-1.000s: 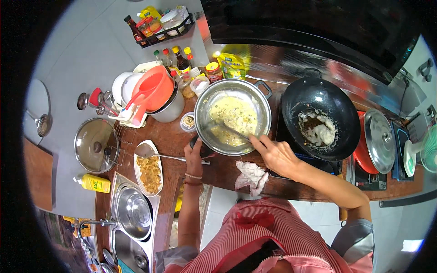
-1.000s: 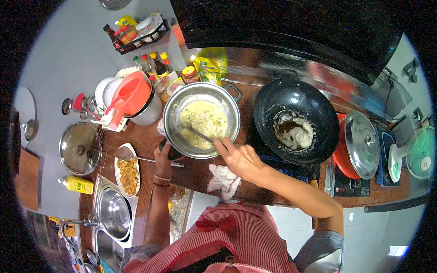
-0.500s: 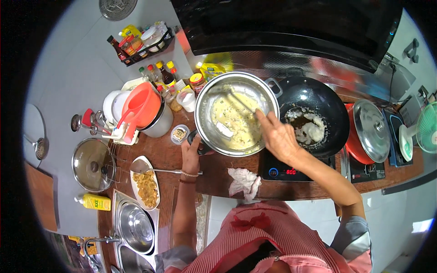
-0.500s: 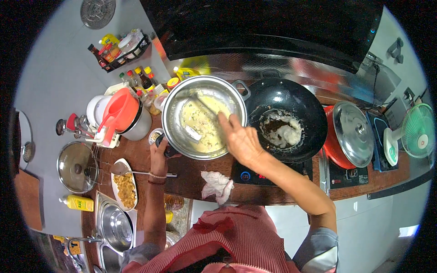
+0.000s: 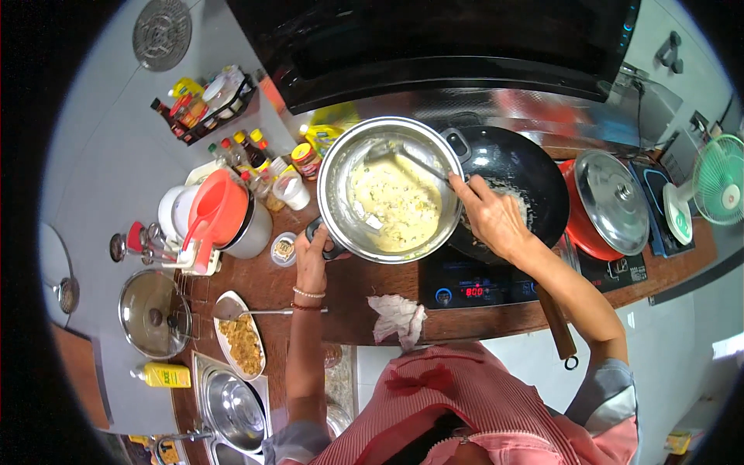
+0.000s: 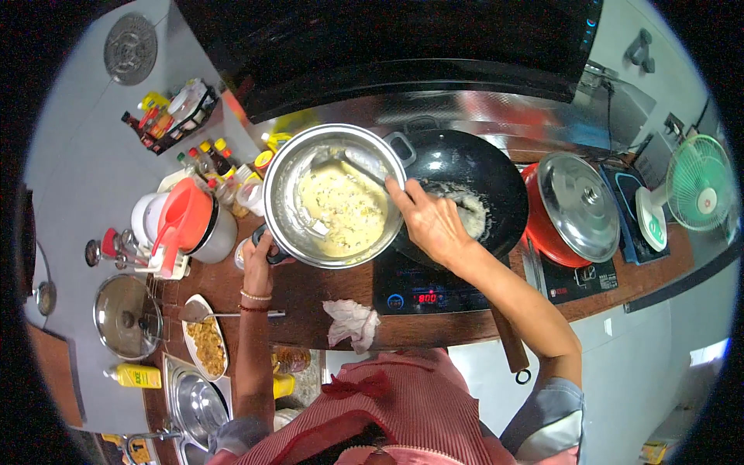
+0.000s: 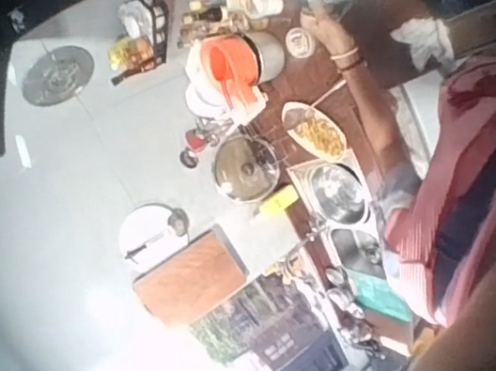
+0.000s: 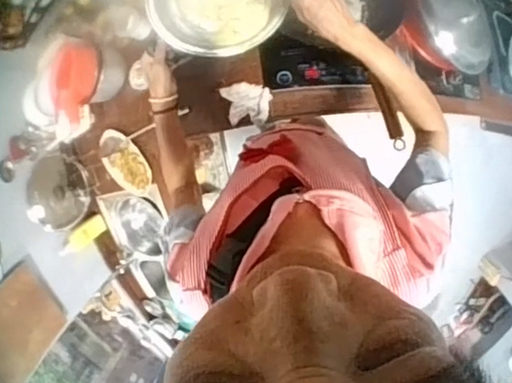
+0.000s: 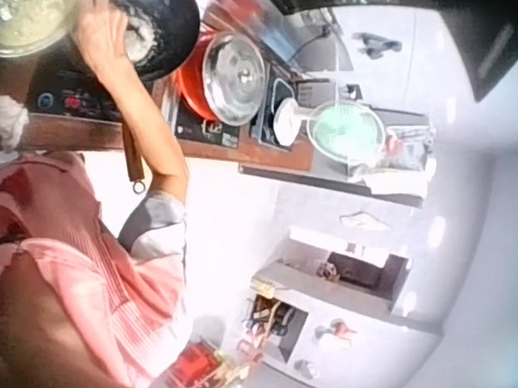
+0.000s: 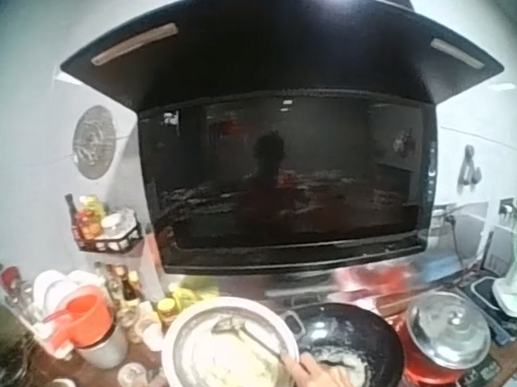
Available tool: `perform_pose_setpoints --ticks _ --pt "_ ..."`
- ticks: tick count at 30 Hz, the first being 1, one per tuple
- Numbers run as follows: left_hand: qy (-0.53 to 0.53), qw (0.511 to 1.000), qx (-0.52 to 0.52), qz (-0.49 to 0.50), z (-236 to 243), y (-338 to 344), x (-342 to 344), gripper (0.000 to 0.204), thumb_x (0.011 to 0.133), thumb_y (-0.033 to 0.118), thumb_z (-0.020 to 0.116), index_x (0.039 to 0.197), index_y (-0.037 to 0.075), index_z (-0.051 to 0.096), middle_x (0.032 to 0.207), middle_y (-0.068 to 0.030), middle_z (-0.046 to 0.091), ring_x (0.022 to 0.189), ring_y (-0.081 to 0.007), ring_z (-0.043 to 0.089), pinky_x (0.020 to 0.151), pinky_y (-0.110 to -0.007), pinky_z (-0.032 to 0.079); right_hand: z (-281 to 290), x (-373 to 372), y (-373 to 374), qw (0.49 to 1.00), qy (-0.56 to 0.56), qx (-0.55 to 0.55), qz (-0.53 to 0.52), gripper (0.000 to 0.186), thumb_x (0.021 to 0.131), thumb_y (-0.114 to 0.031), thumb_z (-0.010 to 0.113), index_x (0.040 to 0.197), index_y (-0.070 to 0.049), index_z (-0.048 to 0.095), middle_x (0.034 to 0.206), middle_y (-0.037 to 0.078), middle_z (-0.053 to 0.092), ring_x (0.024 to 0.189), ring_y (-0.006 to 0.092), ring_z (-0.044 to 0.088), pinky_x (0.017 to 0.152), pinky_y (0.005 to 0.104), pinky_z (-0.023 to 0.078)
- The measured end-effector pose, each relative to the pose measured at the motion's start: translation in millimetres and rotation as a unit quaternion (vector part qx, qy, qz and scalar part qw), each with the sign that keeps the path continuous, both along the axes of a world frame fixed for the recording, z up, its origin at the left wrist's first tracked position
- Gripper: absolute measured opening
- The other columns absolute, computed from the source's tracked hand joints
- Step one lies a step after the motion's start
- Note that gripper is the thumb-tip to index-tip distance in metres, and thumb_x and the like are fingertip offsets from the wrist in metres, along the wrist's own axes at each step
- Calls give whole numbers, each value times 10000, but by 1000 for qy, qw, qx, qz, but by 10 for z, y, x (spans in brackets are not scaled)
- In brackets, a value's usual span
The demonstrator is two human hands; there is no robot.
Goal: The person stir-frys a mixture in a wok with a spatula, pours whisked eggs from a pot into the wok, continues stir-frying, and then cleans the pot in a sink using a ladle and running water.
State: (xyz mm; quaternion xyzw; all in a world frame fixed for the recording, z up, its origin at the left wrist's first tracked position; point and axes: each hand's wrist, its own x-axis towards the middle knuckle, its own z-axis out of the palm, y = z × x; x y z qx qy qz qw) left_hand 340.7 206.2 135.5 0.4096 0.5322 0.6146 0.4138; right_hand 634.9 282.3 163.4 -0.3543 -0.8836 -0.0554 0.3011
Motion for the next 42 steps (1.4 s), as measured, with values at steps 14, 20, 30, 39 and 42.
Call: perform_pose_setpoints --ticks 14,20,30,39,42 --pt "0 999 3 -39 -84 453 283 262 891 221 496 924 -21 592 655 -9 543 549 -90 537 493 -273 541 -126 235 -3 999 34 -20 -26 519 698 63 511 1207 6 426 879 191 521 480 305 560 407 391 460" --pt "1 998 24 -60 -131 562 318 268 897 208 485 950 -35 586 687 -33 577 558 -96 553 486 -268 542 -329 568 -541 997 -66 -43 -1 600 659 47 534 1245 28 406 879 161 499 517 270 574 430 366 480" --pt "-12 998 7 -63 -76 695 485 252 885 199 510 951 -35 577 678 -24 553 559 -95 542 485 -275 550 -247 748 -152 995 11 -29 -93 577 682 43 534 1240 -2 397 896 166 494 629 325 586 507 405 485" --pt "4 999 2 -54 38 976 737 285 889 243 514 946 -34 556 677 -13 476 585 -112 528 536 -302 571 19 992 180 987 28 33 -152 520 680 46 533 1188 -13 437 861 152 511 569 339 566 473 411 468" --pt "-5 998 12 -53 147 989 899 269 890 229 512 936 -32 552 684 -14 472 606 -122 544 528 -299 571 -99 1024 113 988 -6 4 -151 522 672 50 535 1183 3 436 867 171 513 571 338 576 473 412 473"
